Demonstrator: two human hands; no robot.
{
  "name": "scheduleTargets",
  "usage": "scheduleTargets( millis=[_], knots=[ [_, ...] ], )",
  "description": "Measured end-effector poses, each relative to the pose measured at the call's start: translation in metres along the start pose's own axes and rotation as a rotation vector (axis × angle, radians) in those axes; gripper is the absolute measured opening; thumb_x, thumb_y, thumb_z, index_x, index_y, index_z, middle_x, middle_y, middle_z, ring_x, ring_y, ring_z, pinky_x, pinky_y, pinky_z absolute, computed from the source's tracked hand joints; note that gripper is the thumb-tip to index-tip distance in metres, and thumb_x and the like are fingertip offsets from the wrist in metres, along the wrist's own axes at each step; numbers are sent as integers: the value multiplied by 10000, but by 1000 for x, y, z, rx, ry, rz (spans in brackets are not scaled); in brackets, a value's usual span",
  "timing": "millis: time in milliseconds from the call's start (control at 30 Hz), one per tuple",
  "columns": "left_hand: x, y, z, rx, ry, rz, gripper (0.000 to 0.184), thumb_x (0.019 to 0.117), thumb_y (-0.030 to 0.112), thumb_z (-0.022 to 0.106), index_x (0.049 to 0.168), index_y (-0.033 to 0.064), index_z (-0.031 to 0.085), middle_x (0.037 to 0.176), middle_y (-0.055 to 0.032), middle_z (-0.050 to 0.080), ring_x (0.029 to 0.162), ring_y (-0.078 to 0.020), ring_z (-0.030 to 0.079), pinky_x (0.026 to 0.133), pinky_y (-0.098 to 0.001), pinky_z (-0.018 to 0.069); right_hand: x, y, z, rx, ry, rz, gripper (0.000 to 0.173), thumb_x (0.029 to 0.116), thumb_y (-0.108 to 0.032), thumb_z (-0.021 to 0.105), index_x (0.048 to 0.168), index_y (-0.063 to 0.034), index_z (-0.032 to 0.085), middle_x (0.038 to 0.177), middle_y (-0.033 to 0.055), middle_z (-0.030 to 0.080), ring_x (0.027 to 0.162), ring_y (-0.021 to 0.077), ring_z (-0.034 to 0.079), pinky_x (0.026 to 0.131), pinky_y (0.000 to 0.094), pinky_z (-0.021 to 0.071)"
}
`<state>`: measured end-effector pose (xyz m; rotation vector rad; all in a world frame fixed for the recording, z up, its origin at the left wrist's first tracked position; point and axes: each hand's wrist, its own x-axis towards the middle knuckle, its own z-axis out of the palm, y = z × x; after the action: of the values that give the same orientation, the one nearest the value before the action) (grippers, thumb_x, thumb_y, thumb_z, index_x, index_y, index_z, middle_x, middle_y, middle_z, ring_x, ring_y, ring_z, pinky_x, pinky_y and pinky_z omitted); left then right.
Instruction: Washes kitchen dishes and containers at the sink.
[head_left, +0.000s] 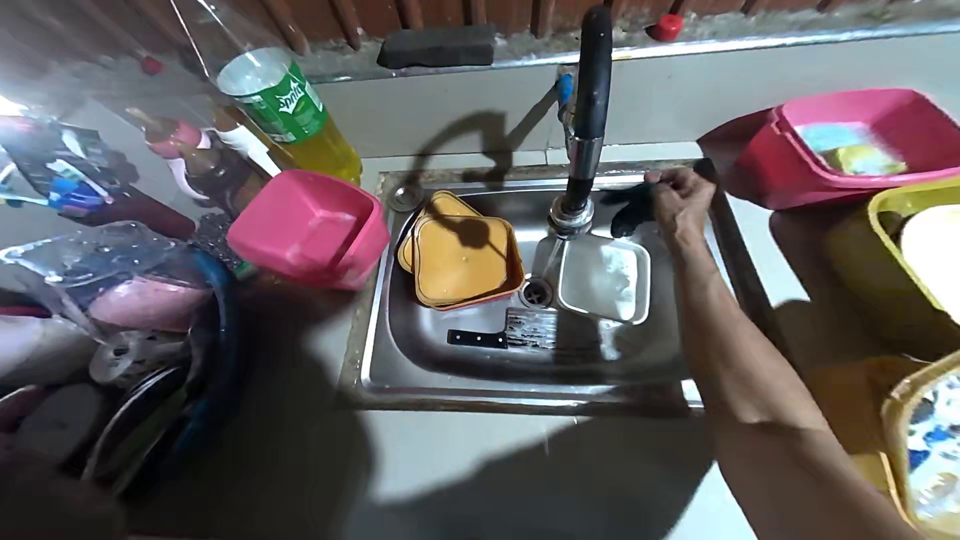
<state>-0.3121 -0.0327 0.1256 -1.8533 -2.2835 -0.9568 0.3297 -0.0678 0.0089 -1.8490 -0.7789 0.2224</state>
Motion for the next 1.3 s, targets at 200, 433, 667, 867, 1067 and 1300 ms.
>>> scheduleTargets(
  millis=[200,433,667,867,1067,1300],
  knots=[
    [-49,123,85,-669,-197,633,306,1022,182,586,1190,-56,678,1254,-144,655,1218,-155,591,1068,-344,474,-16,-58,-32,223,0,-127,76,948,-84,623,958,-30,675,813,-60,642,705,-27,585,700,193,528],
    [-154,263,209,-620,-1276,398,562,1037,277,598,1520,31,448,1516,-237,447,1314,-340,544,1064,-493,494,-65,33,14,-222,-656,63,307,989,-105,649,1271,10,680,1252,242,675,1171,373,648,1037,583,491],
    [-206,297,276,-346,-1402,230,615,1094,253,431,1619,36,198,1471,-292,469,1201,-364,625,1006,-483,525,-94,43,28,-949,-1021,64,283,950,-215,693,1210,-115,745,1432,243,549,1410,476,394,1063,696,369],
    [-209,295,285,-384,-1564,116,611,1101,285,404,1635,108,165,1224,-265,599,806,-300,677,728,-443,581,-84,68,44,-922,-686,89,387,940,-116,690,1296,25,639,1472,315,456,1349,508,458,1035,642,453],
    [-211,296,287,-483,-1402,51,539,1108,205,395,1581,-11,254,1476,-309,455,1251,-376,574,1040,-486,478,-90,41,79,-718,-948,122,420,1005,-101,608,1356,125,560,1605,315,308,1479,488,313,1185,596,308],
    [-202,283,293,-672,-1291,-200,534,1052,24,429,1572,54,315,1437,-281,493,1086,-353,675,837,-484,608,-101,31,65,-697,-1173,31,406,1034,-284,583,1365,-57,646,1483,251,505,1389,469,440,1116,642,364]
  ],
)
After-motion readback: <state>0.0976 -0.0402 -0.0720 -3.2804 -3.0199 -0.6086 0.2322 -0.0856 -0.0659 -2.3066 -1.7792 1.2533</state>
